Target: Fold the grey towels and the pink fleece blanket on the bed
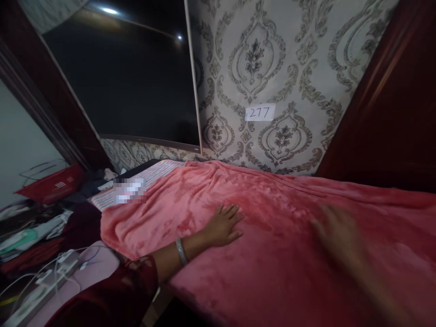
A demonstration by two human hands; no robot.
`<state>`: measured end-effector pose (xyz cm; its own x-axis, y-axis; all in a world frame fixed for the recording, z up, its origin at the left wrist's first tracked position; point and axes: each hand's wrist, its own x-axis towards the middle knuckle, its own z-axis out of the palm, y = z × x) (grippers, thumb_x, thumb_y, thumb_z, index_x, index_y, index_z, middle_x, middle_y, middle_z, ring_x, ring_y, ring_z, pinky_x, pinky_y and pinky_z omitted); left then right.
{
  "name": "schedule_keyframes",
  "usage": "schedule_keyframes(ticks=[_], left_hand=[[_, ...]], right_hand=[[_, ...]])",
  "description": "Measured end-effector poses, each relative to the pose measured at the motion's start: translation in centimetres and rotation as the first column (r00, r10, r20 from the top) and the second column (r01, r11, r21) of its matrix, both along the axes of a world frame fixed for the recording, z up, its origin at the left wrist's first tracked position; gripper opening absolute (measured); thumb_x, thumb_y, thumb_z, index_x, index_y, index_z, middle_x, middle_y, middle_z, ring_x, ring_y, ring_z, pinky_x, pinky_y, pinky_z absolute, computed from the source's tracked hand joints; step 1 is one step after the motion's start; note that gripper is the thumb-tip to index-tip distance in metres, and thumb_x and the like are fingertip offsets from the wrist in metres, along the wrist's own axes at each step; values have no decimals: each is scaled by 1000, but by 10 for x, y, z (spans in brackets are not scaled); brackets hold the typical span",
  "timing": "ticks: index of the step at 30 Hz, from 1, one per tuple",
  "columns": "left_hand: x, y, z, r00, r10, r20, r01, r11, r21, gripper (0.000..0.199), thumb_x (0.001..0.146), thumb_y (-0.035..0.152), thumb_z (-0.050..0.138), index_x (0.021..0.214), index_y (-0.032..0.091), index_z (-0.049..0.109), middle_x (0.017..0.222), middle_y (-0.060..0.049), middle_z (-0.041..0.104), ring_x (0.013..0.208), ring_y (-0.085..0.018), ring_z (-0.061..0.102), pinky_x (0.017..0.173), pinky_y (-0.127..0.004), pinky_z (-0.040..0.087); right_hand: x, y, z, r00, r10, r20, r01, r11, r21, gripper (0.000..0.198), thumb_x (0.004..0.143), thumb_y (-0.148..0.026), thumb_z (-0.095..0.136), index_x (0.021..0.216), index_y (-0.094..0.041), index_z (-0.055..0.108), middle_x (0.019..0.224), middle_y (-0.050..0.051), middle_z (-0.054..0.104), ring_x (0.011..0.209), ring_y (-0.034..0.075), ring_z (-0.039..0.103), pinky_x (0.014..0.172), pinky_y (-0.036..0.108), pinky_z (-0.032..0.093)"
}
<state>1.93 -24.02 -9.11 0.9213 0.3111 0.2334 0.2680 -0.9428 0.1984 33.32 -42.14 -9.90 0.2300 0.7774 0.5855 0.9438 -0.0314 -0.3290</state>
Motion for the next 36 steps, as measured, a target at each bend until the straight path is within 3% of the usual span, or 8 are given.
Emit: schedule_keyframes(ticks=[3,6,12,19,22,25,31,36], left_hand=[[-2,6,1,994,110,-8,-110,994,-11,66,96,59,44,152,24,42,161,-17,35,149,-37,29,118,-67,19],[-12,30,8,981,178,-77,-179,984,-5,67,95,60,45,151,23,44,161,-17,34,149,-38,28,118,-68,18],[-58,124,31,923,333,-194,-329,943,56,63,96,57,47,149,25,46,161,-12,37,149,-35,28,120,-60,16],[-111,225,59,677,735,-12,-733,676,76,47,100,34,37,141,14,50,152,-21,43,140,-34,37,113,-52,28],[-119,257,69,567,823,-23,-823,568,16,48,100,36,36,137,10,52,138,-24,57,130,-35,49,105,-49,36],[-113,283,76,513,854,-91,-859,510,-50,48,99,46,39,118,10,66,121,-23,67,119,-33,59,95,-41,43],[-84,310,84,477,868,-140,-877,460,-135,43,91,50,57,107,12,70,112,-19,71,109,-30,66,81,-33,47],[-77,309,90,508,861,12,-855,506,-118,32,95,32,51,118,12,62,126,-20,64,121,-29,58,93,-33,44]], right_hand=[[-38,27,-16,981,-178,80,186,975,-118,58,96,-56,34,135,-23,61,139,19,58,134,41,48,110,62,39],[-71,46,-37,960,-242,143,273,925,-265,62,97,-52,27,143,-22,55,148,14,52,137,37,47,108,64,39],[-69,40,-50,954,-234,187,280,917,-283,64,97,-52,23,146,-23,53,151,10,50,140,32,45,113,58,37],[-59,38,-59,963,-217,161,251,938,-239,63,96,-53,25,146,-27,52,149,8,52,137,32,48,112,60,39],[-58,36,-60,968,-210,138,238,945,-226,62,95,-53,26,145,-28,53,147,8,54,136,33,50,112,60,40],[-57,34,-61,971,-205,122,228,950,-213,60,95,-52,30,147,-33,50,147,5,54,136,34,50,112,61,40],[-53,32,-66,970,-206,127,230,947,-224,63,91,-54,37,152,-42,41,147,0,54,136,38,48,109,65,43],[-51,29,-68,973,-192,129,219,945,-245,67,89,-54,38,156,-48,30,150,-5,51,136,39,47,109,69,42]])
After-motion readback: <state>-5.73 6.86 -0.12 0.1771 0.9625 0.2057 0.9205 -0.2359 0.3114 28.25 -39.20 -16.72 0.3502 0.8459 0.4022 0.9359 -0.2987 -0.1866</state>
